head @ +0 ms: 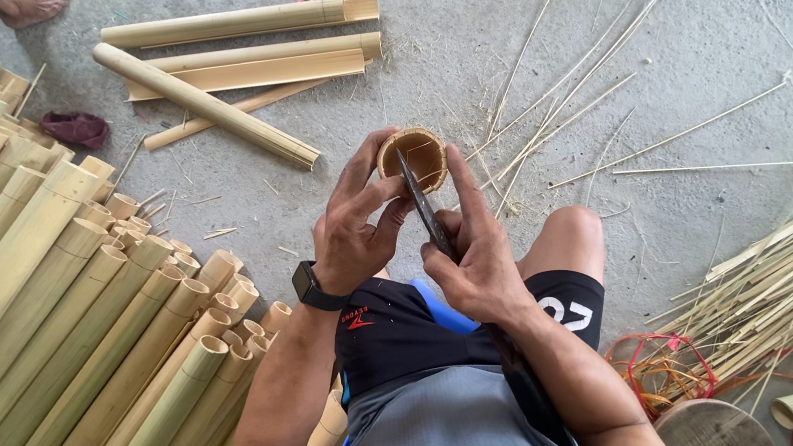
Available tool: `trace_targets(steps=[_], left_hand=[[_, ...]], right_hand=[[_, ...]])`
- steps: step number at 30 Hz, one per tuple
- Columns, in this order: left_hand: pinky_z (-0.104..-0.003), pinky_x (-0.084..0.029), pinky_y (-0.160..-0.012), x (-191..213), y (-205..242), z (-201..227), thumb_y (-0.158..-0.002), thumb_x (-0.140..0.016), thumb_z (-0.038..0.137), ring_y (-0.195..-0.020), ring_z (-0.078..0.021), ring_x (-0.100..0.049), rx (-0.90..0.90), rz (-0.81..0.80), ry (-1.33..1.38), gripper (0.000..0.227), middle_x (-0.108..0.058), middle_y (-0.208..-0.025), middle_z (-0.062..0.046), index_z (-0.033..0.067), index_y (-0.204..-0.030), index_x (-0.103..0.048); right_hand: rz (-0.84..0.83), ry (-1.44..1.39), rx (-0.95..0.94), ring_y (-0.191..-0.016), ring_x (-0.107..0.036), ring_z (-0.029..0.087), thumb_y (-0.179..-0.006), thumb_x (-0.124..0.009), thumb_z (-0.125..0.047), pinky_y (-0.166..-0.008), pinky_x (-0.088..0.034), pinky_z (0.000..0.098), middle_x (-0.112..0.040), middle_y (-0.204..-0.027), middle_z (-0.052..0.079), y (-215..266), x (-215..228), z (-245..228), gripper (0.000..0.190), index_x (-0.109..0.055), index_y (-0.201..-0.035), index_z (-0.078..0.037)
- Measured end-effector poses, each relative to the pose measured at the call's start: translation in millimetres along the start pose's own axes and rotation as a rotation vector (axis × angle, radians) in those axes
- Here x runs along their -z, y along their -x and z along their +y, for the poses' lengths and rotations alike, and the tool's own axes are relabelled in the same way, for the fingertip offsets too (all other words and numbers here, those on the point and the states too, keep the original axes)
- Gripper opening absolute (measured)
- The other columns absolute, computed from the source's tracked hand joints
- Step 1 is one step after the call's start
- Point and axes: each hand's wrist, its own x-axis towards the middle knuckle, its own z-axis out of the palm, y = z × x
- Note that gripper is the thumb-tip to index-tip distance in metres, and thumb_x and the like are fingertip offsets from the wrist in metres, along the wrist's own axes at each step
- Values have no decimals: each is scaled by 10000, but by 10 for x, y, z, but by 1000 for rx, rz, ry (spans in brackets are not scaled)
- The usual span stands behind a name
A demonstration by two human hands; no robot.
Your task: The person sits on a low stool and uses a knife to carve the interior and edges of short bamboo segments. They repeatedly pick up segments, scrape the inside walls, trim the rims, and set the pieces aside among other bamboo pieces on the floor.
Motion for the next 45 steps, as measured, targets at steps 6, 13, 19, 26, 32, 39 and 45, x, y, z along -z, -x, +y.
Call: trace_targets(steps=[6, 13, 19, 26, 32, 39, 45], left_hand=[[-427, -538, -1150, -42, -9, -13, -892, -809, 14, -1433, -355, -552, -8, 5, -11, 313, -518, -1530, -163, 104, -1167, -686], [-418, -576, -1107, -66, -4, 16, -912, -806, 41, -1417, -360, -568, -14, -7, -16, 301, -514, -1529, -166, 109, -1178, -681], [-403, -589, -1056, -40, -133, 183, -901, -819, 52, -1334, -363, -644, -24, 12, -46, 260, -570, -1477, -182, 89, -1120, -684], [-394, -583, -1078, 14, -155, 351, -867, -833, 43, -1343, -358, -638, -68, 50, -50, 239, -574, -1474, -159, 125, -1043, -694], [-414, -545, -1121, -41, -270, -24, -898, -793, -6, -1395, -370, -596, -2, 19, 31, 242, -558, -1503, -213, 91, -1079, -665], [-459, -495, -1164, -44, -90, -97, -891, -828, 55, -1421, -375, -555, -41, 24, 64, 236, -539, -1511, -203, 94, -1066, -675], [-434, -525, -1136, 2, -125, -118, -877, -857, 113, -1379, -344, -608, -9, 3, 119, 214, -573, -1486, -176, 120, -1028, -705]], right_hand=[[8, -42, -1, -571, -492, 43, -831, -548, 79, -529, -396, 230, -540, -689, -8, 10, 24, -51, 1013, -4, -1668, -91], [-5, -62, 27, -582, -493, 44, -847, -541, 86, -545, -399, 227, -536, -697, -14, 43, 44, 103, 1009, 21, -1665, -98], [17, -75, -59, -572, -437, 48, -826, -569, 80, -528, -377, 232, -500, -675, -7, 73, 106, -108, 1011, -52, -1670, -127], [-39, -361, -19, -616, -435, 41, -768, -542, 49, -565, -343, 215, -489, -733, -30, -1, 182, -425, 1035, -108, -1692, -113], [20, -286, -4, -584, -405, 40, -786, -538, 36, -520, -340, 223, -464, -692, -41, -229, 83, 57, 994, -140, -1684, -119], [-7, -317, -4, -598, -431, 49, -764, -513, 59, -542, -363, 237, -483, -706, -29, -101, 72, 530, 1013, -121, -1680, -124], [71, -70, -249, -525, -442, 74, -778, -553, 28, -486, -347, 273, -529, -635, -2, -390, -100, 990, 897, -269, -1616, -115]])
